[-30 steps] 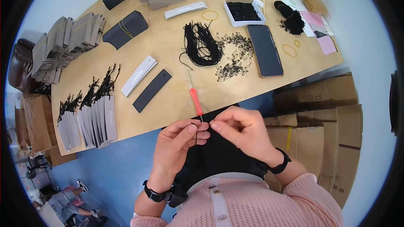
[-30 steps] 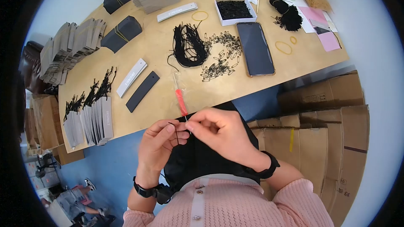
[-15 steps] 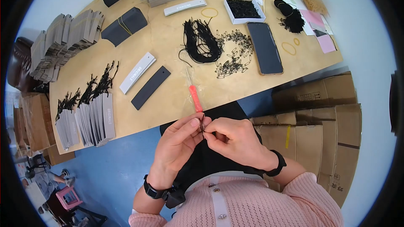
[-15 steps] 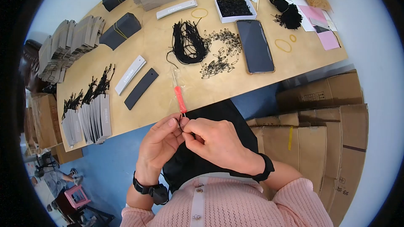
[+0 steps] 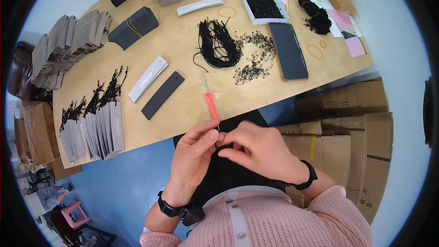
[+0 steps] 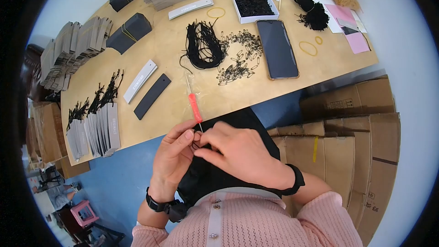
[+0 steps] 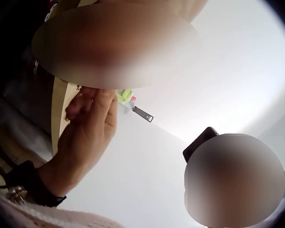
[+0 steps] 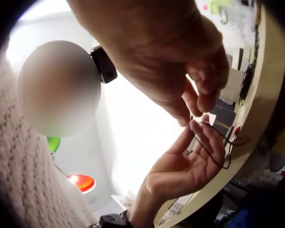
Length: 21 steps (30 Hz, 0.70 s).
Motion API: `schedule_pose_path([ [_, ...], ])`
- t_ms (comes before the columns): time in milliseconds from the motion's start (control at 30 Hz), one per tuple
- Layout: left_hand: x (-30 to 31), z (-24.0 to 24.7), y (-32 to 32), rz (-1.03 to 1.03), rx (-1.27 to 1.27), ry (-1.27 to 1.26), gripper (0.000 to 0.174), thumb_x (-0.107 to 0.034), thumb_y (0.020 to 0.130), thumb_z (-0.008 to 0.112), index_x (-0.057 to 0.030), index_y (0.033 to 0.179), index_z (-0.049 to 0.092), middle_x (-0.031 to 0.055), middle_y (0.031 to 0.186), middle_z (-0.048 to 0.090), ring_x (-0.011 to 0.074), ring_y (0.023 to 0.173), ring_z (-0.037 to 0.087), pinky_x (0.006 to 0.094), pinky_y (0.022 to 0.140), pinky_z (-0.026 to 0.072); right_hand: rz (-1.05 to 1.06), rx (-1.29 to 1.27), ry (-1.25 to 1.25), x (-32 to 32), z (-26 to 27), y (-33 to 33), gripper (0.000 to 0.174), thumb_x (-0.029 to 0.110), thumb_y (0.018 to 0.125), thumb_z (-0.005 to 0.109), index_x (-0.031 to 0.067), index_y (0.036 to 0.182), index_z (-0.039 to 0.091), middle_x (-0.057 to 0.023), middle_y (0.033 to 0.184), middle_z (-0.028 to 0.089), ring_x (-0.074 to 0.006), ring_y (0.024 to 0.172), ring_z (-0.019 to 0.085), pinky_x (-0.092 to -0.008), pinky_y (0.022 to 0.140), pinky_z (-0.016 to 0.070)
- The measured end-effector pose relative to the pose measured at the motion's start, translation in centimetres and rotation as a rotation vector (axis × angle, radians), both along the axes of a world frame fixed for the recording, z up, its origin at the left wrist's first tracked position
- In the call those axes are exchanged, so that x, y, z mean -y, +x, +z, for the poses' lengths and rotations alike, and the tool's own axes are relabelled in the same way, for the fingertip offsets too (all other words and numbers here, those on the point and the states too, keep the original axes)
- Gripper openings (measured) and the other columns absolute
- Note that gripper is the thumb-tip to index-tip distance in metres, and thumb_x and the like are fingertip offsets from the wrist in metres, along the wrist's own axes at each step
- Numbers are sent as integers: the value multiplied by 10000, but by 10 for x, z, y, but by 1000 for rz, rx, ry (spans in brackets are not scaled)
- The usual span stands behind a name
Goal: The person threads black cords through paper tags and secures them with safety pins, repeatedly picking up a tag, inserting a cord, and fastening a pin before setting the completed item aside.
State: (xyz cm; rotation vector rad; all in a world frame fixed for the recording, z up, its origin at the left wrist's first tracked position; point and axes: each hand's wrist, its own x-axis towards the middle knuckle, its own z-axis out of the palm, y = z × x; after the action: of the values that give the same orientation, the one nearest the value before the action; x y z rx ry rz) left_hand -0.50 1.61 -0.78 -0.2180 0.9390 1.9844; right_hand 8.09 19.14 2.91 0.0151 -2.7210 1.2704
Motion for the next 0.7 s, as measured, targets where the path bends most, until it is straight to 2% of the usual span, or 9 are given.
schedule_pose_path([
  [133, 0, 0, 1, 12, -157, -18, 305, -4, 912, 694, 10, 1210, 633, 107, 1009, 715, 192, 935, 692, 319, 872, 549, -78, -65, -197, -12, 1, -7, 179, 132, 850, 755, 73, 1002, 679, -73, 900, 598, -248, 696, 641, -344, 600, 514],
  [200, 1, 2, 0, -14, -205, -27, 324, 8, 904, 700, 10, 1219, 624, 104, 998, 716, 188, 922, 695, 309, 875, 548, -27, -60, -259, -17, 0, -11, 149, 92, 857, 742, 62, 988, 678, -79, 923, 588, -248, 691, 627, -346, 596, 500],
  [267, 3, 3, 0, -83, -285, -104, 273, 14, 899, 705, 7, 1167, 651, 93, 965, 718, 174, 903, 697, 288, 874, 544, 126, -60, -299, -20, -8, -13, 152, 29, 851, 749, 61, 987, 691, -46, 939, 586, -132, 698, 604, -270, 593, 501],
  [333, 5, 9, 0, -115, -335, -180, 238, 18, 896, 707, 10, 1130, 664, 91, 959, 720, 169, 902, 697, 282, 866, 544, 120, -10, -326, -18, -8, -13, 161, 2, 832, 742, 68, 966, 680, -46, 936, 583, -142, 692, 602, -273, 594, 499],
  [467, 7, 13, 3, -147, -451, -313, 123, 19, 903, 699, 19, 1026, 684, 90, 973, 723, 167, 902, 698, 284, 834, 551, 93, -111, -197, -16, -11, -17, 159, 0, 798, 741, 62, 916, 655, -60, 908, 570, -189, 671, 605, -287, 598, 506],
  [533, 9, 8, 2, -108, -474, -284, 110, 15, 911, 691, 20, 1020, 680, 94, 980, 724, 176, 904, 700, 292, 825, 554, 67, -127, -108, -23, -14, -25, 109, 122, 844, 713, 76, 893, 626, -67, 905, 564, -282, 725, 626, -367, 622, 513],
  [567, 9, 7, 1, -64, -497, -259, 96, 11, 919, 682, 20, 1015, 677, 98, 987, 725, 185, 906, 702, 300, 815, 557, -11, -123, 54, -32, -17, -30, 121, 161, 857, 706, 76, 908, 637, -78, 907, 571, -298, 775, 631, -385, 657, 524],
  [600, 8, 10, 0, -65, -496, -257, 96, 11, 919, 682, 20, 1015, 677, 98, 987, 725, 185, 906, 702, 300, 815, 557, -112, -213, 186, -41, -25, -37, 110, 151, 858, 701, 69, 907, 646, -79, 894, 569, -295, 783, 625, -390, 663, 522],
  [700, 5, 17, -3, -15, -462, -281, 95, -58, 928, 684, 15, 988, 673, 139, 969, 730, 226, 845, 715, 335, 758, 572, -183, -202, 271, -61, -38, -54, 97, 130, 847, 693, 64, 909, 660, -89, 872, 558, -290, 790, 625, -386, 659, 519],
])
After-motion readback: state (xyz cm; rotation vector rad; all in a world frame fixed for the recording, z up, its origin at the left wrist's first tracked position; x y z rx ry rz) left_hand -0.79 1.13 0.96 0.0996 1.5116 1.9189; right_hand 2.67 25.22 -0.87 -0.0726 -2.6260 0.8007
